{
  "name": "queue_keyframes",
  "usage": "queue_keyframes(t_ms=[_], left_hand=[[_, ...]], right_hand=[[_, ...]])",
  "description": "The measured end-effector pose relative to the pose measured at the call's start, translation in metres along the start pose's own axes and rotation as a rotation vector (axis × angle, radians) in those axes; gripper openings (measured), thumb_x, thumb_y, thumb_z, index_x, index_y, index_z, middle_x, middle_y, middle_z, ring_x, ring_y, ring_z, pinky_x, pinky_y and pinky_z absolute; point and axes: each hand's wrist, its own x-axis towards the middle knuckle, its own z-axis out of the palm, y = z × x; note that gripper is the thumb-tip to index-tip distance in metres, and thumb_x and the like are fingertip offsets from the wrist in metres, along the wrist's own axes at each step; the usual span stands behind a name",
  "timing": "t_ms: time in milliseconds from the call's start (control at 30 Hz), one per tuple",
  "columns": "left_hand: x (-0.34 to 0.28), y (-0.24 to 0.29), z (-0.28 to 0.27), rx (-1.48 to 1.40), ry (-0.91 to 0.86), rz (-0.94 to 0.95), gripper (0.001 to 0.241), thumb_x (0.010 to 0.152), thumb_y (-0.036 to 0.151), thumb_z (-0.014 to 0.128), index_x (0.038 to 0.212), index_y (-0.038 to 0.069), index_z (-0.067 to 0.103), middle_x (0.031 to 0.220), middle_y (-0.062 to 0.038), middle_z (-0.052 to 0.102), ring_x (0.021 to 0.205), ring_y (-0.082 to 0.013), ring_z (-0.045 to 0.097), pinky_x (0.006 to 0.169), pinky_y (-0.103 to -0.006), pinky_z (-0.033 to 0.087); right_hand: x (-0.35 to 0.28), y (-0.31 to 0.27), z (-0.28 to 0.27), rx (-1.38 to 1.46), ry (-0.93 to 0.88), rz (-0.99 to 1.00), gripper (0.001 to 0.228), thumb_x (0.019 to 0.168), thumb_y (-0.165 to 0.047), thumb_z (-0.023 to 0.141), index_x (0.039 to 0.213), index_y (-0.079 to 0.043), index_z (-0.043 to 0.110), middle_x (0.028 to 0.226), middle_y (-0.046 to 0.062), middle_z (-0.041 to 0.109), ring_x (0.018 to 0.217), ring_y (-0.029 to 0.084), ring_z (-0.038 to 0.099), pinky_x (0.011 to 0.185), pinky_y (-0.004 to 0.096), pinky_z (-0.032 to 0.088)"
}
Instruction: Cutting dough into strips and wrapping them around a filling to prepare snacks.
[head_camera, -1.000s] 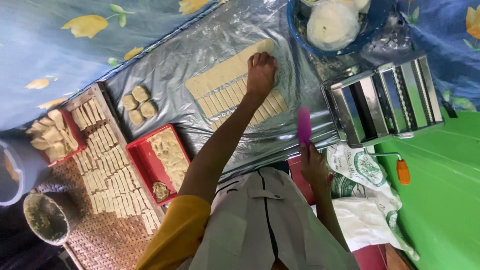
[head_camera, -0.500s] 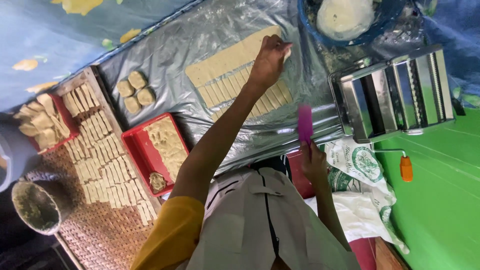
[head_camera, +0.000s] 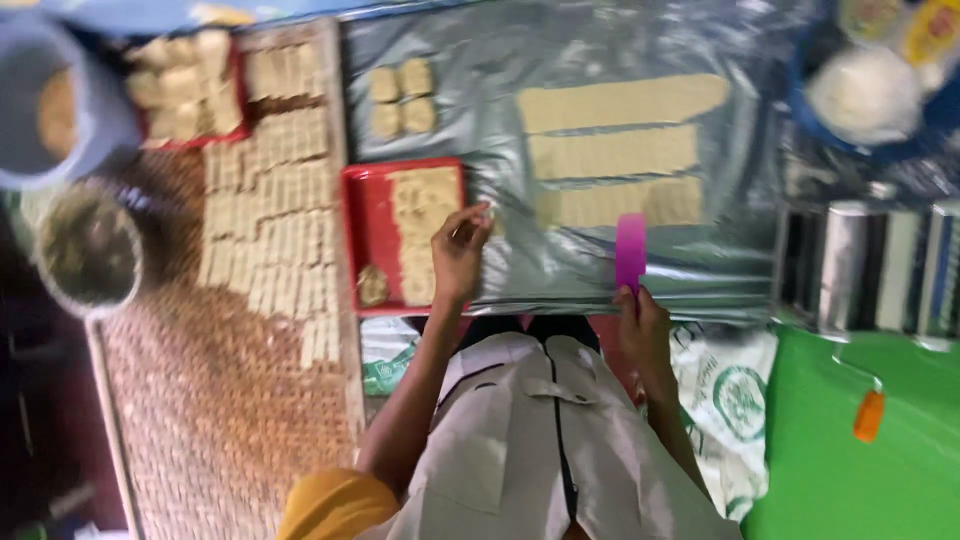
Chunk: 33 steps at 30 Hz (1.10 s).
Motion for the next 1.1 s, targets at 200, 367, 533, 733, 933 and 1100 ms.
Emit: queue_keyframes(t_ms=[200,367,533,733,933,1100], left_hand=[[-0.036,-0.073,-0.149,0.024,0.249,-0.044,0.035,0.086,-0.001,0.081,0.120,0.002,0.072,0.096,-0.006,0.060,0.092,-0.0176,0.068,0.088,-0.0337,0.060],[-0.060,-0.040,-0.183,0.055,0.185,-0.001,0.044,0.079,-0.001,0.086,0.120,-0.001,0.072,0.093,-0.008,0.060,0.088,-0.0176,0.068,0.088,-0.0362,0.059],[-0.055,-0.010,-0.191,0.206,0.180,0.106,0.037,0.076,0.003,0.086,0.111,0.006,0.076,0.089,-0.012,0.065,0.085,-0.0279,0.074,0.083,-0.0376,0.059],[-0.029,-0.025,-0.237,0.728,0.099,0.079,0.046,0.074,0.000,0.081,0.117,0.013,0.072,0.104,-0.011,0.061,0.085,-0.0362,0.074,0.078,-0.0459,0.064],[-0.028,-0.020,-0.237,0.879,0.110,0.057,0.049,0.072,-0.004,0.078,0.117,0.011,0.069,0.101,-0.013,0.059,0.083,-0.0387,0.072,0.073,-0.0506,0.061],[-0.026,-0.032,-0.244,1.012,0.203,0.093,0.053,0.072,0.002,0.086,0.118,0.012,0.061,0.103,-0.014,0.056,0.093,-0.0371,0.065,0.076,-0.0461,0.056]], right_hand=[[-0.001,-0.018,0.075,-0.039,-0.114,-0.153,0.031,0.116,-0.024,0.054,0.095,-0.005,0.067,0.087,0.020,0.074,0.085,0.044,0.071,0.074,0.051,0.054],[-0.025,-0.065,0.126,-0.088,-0.177,-0.275,0.028,0.115,-0.024,0.058,0.095,-0.007,0.067,0.086,0.016,0.074,0.087,0.042,0.071,0.073,0.051,0.054],[-0.037,-0.090,0.138,-0.074,-0.208,-0.350,0.030,0.115,-0.022,0.057,0.092,-0.006,0.068,0.083,0.015,0.075,0.082,0.040,0.072,0.071,0.048,0.056],[-0.048,-0.081,0.138,-0.091,-0.225,-0.332,0.027,0.113,-0.022,0.058,0.093,-0.006,0.068,0.084,0.016,0.074,0.085,0.040,0.072,0.074,0.050,0.055],[-0.055,-0.071,0.144,-0.074,-0.216,-0.333,0.028,0.112,-0.022,0.057,0.091,-0.008,0.069,0.081,0.017,0.073,0.083,0.042,0.071,0.072,0.051,0.055],[-0.059,-0.079,0.147,-0.068,-0.189,-0.354,0.027,0.112,-0.021,0.058,0.090,-0.010,0.069,0.080,0.012,0.074,0.079,0.039,0.072,0.069,0.047,0.055]])
